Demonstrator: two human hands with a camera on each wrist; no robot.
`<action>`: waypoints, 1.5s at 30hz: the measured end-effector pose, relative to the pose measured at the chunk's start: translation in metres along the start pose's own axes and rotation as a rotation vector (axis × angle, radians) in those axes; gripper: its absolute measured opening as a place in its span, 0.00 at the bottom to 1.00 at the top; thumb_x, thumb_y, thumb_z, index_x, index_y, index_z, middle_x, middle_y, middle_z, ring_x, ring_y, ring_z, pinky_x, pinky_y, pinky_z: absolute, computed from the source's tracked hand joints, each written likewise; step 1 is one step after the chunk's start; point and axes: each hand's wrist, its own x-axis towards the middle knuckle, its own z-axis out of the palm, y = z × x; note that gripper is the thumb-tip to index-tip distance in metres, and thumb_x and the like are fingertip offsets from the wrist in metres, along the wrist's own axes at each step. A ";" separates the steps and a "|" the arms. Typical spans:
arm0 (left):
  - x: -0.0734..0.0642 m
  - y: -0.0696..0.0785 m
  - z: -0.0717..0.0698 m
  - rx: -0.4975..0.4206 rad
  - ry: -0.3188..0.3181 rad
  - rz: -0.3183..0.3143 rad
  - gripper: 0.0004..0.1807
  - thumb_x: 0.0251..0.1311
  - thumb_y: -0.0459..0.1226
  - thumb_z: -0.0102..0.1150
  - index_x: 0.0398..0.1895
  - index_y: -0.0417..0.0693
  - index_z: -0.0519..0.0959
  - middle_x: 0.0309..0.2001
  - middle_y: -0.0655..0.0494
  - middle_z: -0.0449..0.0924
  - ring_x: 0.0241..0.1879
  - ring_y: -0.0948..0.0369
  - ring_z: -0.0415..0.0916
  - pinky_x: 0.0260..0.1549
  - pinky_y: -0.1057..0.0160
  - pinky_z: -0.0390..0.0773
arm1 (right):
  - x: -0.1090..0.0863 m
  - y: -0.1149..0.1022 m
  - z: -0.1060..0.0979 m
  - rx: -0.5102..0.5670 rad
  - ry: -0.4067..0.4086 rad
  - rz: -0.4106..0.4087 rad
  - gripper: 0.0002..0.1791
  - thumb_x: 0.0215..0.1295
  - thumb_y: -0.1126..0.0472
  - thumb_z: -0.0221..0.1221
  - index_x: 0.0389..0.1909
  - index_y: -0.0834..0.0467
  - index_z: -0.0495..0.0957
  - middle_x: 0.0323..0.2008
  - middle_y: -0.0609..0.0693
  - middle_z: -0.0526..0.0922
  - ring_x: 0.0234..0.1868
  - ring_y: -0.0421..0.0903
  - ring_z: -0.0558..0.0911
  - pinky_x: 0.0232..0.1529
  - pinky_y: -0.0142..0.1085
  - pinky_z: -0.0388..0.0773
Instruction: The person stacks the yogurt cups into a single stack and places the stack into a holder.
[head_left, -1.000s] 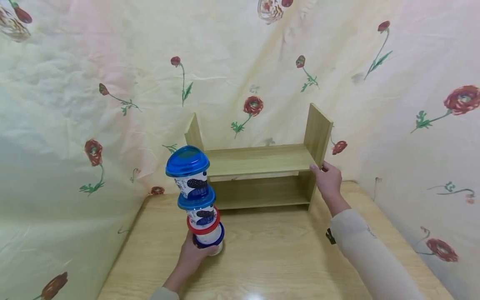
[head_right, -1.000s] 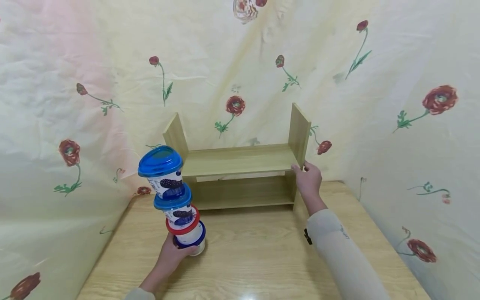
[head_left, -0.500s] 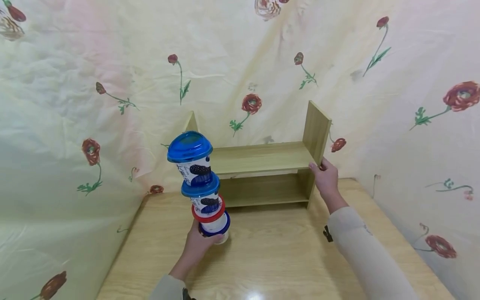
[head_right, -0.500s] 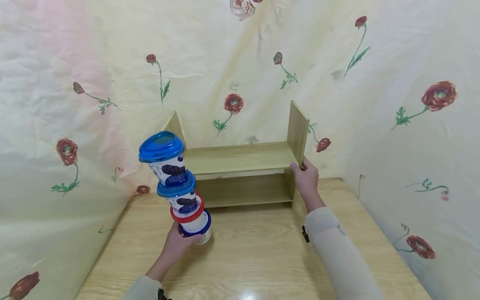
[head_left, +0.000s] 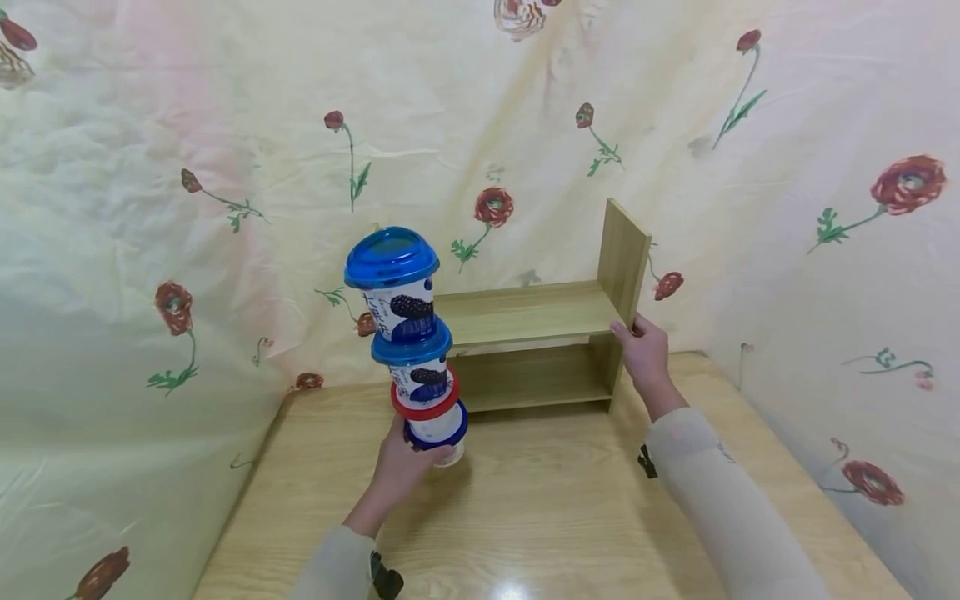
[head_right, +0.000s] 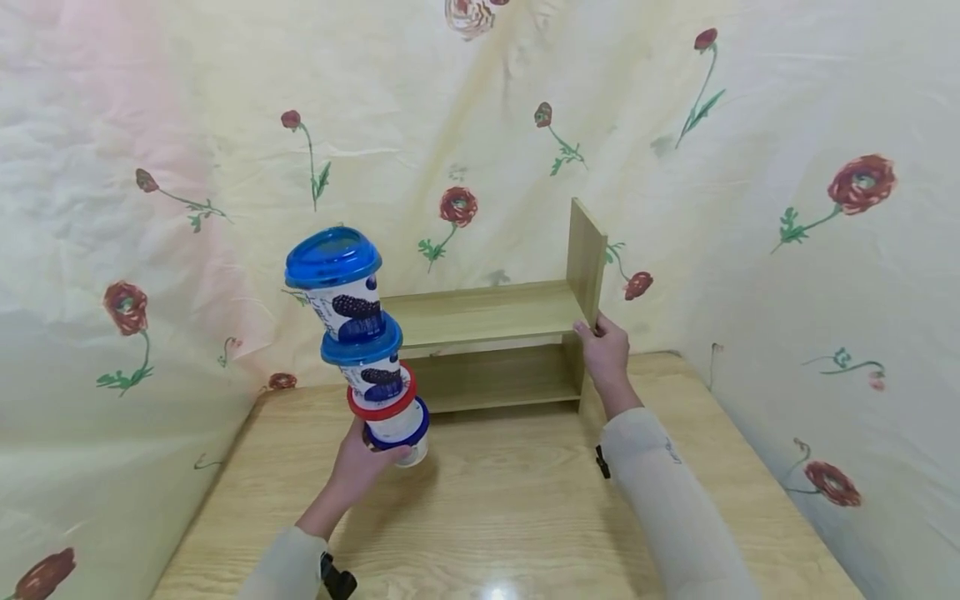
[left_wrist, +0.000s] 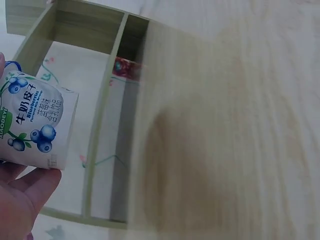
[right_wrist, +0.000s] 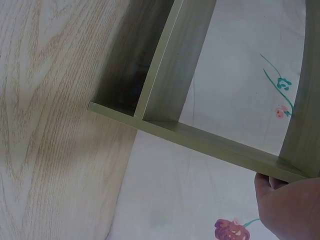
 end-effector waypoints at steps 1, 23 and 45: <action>0.001 0.003 0.000 0.000 -0.001 0.008 0.58 0.42 0.55 0.81 0.75 0.69 0.55 0.70 0.57 0.68 0.68 0.46 0.66 0.65 0.37 0.67 | 0.000 0.000 0.000 -0.001 0.002 -0.004 0.27 0.73 0.61 0.60 0.69 0.64 0.69 0.64 0.63 0.75 0.61 0.51 0.76 0.65 0.42 0.73; 0.034 0.070 -0.002 0.050 -0.045 0.107 0.54 0.47 0.54 0.79 0.75 0.59 0.57 0.69 0.52 0.68 0.68 0.45 0.67 0.65 0.38 0.67 | 0.005 -0.002 -0.001 0.014 0.025 -0.009 0.26 0.71 0.62 0.61 0.68 0.64 0.71 0.63 0.63 0.75 0.59 0.49 0.77 0.63 0.39 0.74; 0.053 0.126 0.018 0.059 -0.114 0.182 0.54 0.44 0.61 0.76 0.72 0.57 0.60 0.66 0.54 0.71 0.64 0.48 0.71 0.63 0.39 0.71 | 0.001 0.002 -0.001 0.024 -0.002 0.014 0.27 0.72 0.61 0.60 0.69 0.64 0.69 0.65 0.64 0.74 0.63 0.54 0.75 0.66 0.46 0.71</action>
